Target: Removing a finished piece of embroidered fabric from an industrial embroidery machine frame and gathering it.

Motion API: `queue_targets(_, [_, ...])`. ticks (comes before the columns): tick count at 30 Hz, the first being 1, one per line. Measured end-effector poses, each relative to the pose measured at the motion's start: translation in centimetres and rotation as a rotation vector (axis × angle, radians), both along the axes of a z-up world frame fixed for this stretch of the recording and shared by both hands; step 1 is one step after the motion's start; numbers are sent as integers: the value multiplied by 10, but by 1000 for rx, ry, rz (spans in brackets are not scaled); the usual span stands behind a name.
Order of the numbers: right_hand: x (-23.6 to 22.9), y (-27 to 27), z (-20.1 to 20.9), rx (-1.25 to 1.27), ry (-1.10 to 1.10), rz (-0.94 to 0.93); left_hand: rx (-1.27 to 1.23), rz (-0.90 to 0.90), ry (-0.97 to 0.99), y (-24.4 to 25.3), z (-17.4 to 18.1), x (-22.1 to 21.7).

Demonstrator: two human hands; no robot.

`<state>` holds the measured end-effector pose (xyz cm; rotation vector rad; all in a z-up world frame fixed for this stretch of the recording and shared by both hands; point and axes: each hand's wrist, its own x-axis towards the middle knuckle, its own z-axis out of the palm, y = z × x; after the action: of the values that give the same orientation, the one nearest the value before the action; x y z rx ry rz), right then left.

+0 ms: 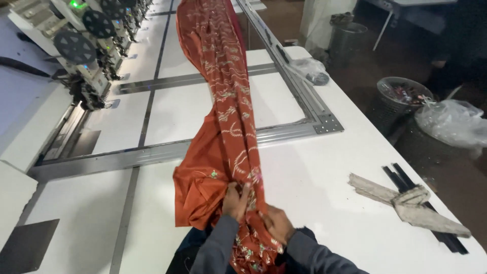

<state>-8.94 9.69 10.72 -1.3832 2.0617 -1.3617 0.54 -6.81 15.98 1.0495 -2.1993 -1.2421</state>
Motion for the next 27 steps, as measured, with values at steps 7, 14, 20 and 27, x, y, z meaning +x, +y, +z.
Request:
queue_targets(7, [13, 16, 51, 3, -140, -1, -286, -118, -322, -2, -75, -23])
queue_targets(14, [1, -29, 146, 112, -968, -410, -695, -644, 50, 50, -74, 22])
queue_targets(20, [7, -26, 43, -24, -107, -193, -295, 40, 295, 2, -26, 6])
queue_targets(27, [5, 11, 6, -297, 502, 314, 44, -65, -227, -19, -66, -24])
